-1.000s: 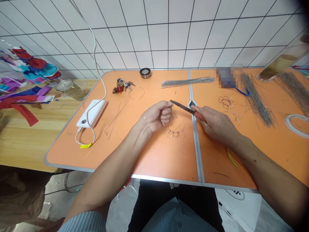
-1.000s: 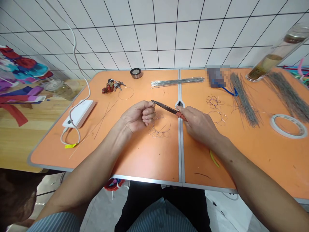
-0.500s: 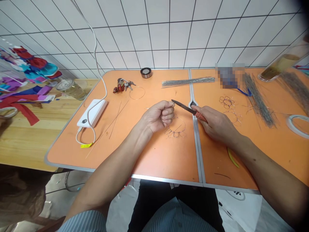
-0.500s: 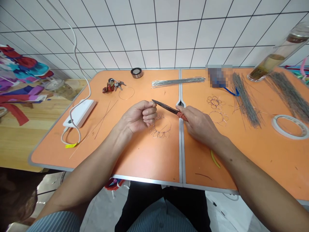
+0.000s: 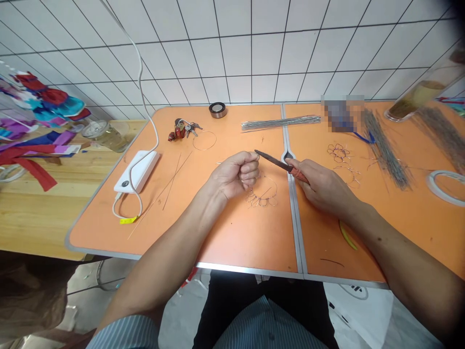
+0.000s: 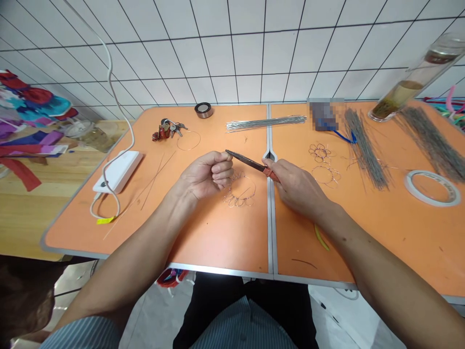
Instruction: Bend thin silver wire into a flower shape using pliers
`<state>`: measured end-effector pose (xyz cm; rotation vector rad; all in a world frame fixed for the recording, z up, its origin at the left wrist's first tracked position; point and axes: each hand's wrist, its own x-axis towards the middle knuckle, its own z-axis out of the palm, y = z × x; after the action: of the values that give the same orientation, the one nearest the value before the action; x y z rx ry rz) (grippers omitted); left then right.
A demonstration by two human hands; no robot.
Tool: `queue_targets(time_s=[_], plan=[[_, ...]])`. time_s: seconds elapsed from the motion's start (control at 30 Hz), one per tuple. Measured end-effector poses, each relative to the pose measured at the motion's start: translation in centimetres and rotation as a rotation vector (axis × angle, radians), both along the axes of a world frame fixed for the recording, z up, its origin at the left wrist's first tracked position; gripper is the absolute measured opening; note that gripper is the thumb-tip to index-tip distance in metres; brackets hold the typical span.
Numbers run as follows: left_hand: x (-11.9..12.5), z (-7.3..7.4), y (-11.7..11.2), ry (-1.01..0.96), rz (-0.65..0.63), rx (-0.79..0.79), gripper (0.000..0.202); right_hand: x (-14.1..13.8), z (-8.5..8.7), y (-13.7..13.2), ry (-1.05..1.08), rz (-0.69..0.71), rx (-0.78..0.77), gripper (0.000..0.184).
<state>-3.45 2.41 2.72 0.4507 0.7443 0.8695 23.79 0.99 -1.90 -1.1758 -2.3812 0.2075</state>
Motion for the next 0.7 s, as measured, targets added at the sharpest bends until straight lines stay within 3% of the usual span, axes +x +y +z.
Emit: queue_targets(time_s=[0.47,0.7], plan=[[-0.15,0.05,0.04,0.011,0.002,0.025,0.038,-0.28,0.05,-0.22,0.052,-0.014,-0.039,0.045],[0.06,-0.09,-0.04,0.018,-0.001,0.036,0.036,0.13,-0.32,0.05,-0.050,-0.032,0.047,0.048]])
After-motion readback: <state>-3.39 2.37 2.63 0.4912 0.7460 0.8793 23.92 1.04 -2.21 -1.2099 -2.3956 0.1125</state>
